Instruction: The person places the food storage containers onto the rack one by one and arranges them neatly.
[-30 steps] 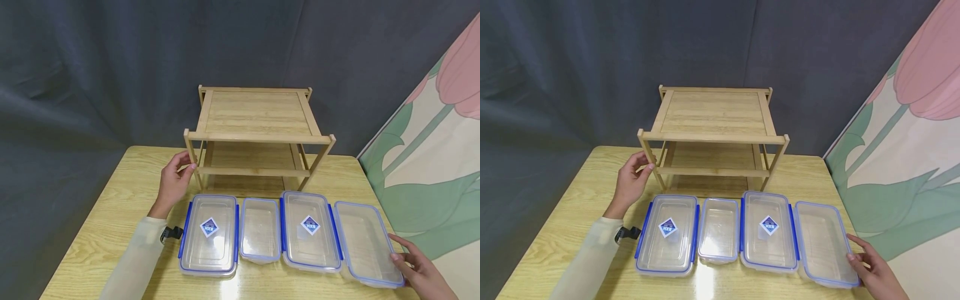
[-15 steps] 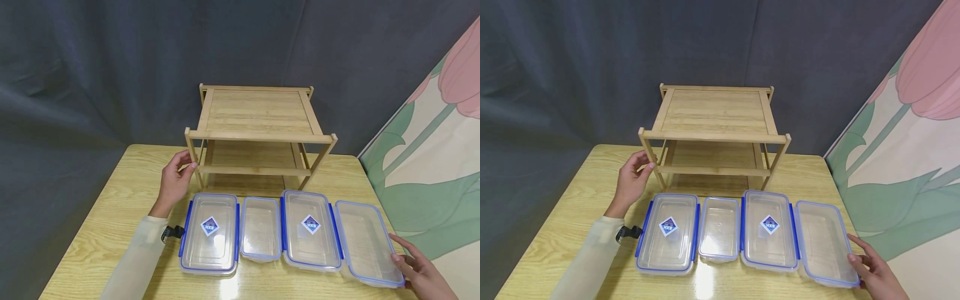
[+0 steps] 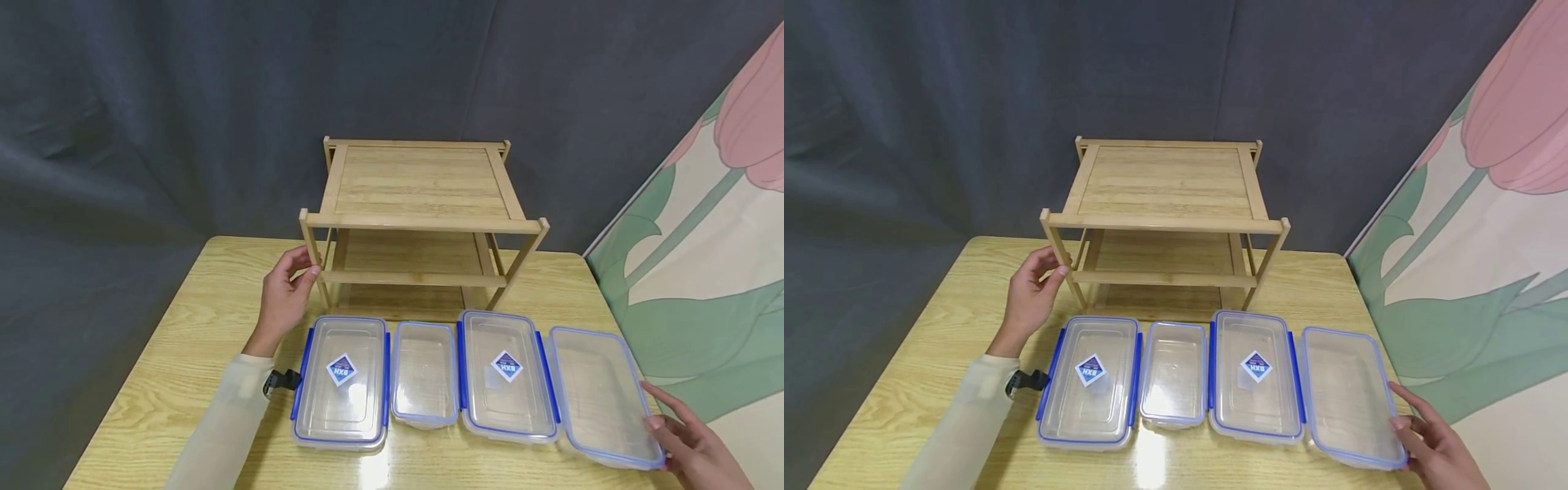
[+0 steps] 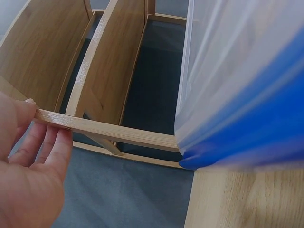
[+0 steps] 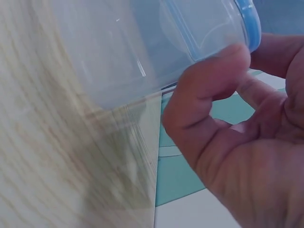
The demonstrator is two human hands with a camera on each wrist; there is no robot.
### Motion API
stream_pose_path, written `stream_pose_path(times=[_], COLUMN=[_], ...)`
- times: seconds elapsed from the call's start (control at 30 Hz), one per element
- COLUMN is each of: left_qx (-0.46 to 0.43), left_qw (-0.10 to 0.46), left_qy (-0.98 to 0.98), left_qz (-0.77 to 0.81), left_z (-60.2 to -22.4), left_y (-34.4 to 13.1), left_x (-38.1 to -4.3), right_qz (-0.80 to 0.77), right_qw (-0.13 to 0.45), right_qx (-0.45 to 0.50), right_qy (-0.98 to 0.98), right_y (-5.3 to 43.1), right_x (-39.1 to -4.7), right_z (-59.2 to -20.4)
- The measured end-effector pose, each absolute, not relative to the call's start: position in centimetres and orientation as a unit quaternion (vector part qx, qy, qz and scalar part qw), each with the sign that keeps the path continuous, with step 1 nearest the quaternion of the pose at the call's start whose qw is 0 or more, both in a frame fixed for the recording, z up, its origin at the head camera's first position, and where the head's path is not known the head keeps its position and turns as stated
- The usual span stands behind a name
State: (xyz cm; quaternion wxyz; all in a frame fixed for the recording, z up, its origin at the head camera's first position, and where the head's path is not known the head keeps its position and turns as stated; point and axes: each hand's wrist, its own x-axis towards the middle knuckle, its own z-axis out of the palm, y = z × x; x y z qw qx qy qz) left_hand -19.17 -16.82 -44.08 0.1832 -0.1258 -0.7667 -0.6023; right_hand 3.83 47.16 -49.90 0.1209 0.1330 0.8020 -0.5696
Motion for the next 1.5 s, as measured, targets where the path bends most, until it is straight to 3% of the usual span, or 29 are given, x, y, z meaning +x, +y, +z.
stream_pose_path(times=[0.2,0.5,1.5], left_qx=[-0.115,-0.115,-0.103], left_qw=[0.182,0.175,0.166], left_qy=[-0.769,-0.773,-0.770], left_qz=[-0.602,-0.599,-0.608], left_z=[-44.1,-44.1,-43.8], left_y=[-16.8,-16.8,-16.7], left_x=[-19.0,-19.0,-18.9], right_qz=[-0.613,-0.678,-0.785], right_qw=[0.124,0.074,-0.005], right_qx=[0.165,0.150,0.015], right_qy=[0.763,0.716,0.619], right_y=[47.3,46.8,47.1], right_x=[3.6,3.7,3.3], right_z=[-49.8,-50.0,-48.2])
